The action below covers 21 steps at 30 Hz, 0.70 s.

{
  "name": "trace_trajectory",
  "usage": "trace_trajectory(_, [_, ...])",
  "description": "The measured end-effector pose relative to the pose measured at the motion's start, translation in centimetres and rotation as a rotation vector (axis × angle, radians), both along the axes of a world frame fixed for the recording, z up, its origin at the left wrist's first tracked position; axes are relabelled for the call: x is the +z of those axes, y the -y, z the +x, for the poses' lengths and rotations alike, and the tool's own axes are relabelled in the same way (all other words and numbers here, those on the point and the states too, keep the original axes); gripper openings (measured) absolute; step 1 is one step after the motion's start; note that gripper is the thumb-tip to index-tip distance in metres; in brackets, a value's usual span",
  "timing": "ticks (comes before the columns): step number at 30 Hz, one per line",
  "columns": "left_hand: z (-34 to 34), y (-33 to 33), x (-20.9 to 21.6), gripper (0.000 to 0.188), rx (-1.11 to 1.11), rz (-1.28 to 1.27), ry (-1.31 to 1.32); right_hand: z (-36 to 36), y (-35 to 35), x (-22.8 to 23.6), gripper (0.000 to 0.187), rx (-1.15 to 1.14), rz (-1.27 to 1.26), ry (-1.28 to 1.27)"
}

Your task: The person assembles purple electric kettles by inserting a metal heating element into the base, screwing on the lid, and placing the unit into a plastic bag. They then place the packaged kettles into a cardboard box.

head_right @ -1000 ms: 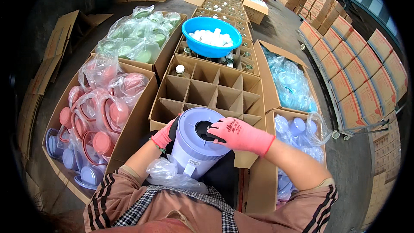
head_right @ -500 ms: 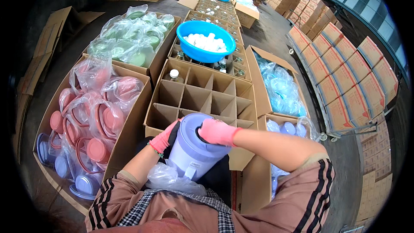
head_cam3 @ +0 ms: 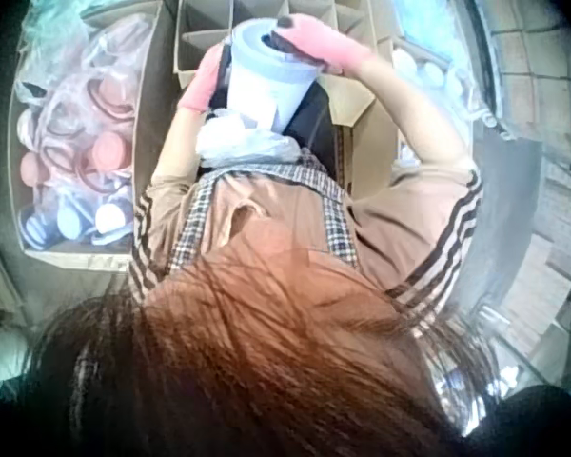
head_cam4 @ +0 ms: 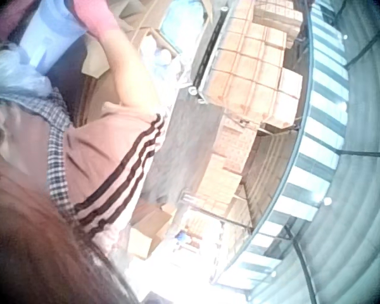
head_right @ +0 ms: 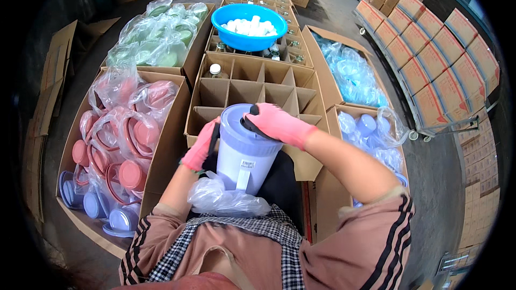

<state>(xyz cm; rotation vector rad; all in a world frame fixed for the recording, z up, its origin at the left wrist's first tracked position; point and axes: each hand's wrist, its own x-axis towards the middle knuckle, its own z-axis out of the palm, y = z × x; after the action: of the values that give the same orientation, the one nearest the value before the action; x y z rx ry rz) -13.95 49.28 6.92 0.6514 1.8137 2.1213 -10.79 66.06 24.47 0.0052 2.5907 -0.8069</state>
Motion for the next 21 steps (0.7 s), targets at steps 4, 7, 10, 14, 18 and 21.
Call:
trace_trajectory(4, [8.1,4.9,2.5,0.059,-0.162,-0.223,-0.107,5.9,-5.6,-3.2,0.056,0.36,0.032,-0.532])
trace_trajectory(7, [14.4,7.8,3.8,0.053,-0.252,-0.707,-0.569,8.2,-5.7,-4.9,0.059,0.239,0.032,-0.705])
trace_trajectory(10, [16.5,9.8,2.3,0.037,0.132,-0.762,-0.281,10.3,-5.5,-5.7,0.054,0.183,-0.105,-0.987])
trace_trajectory(14, [14.1,11.6,10.6,0.049,0.727,0.554,0.073,12.7,-4.8,-9.2,0.038,-0.023,-0.395,-0.829])
trace_trajectory(18, [10.3,11.2,16.8,0.039,1.323,-0.557,-0.962,13.0,-3.2,-11.0,0.031,-0.377,-1.365,-0.041])
trace_trajectory(21, [11.9,4.6,16.5,0.039,0.743,-0.002,-0.471,11.6,-2.8,-7.4,0.063,-0.176,-1.672,-0.241])
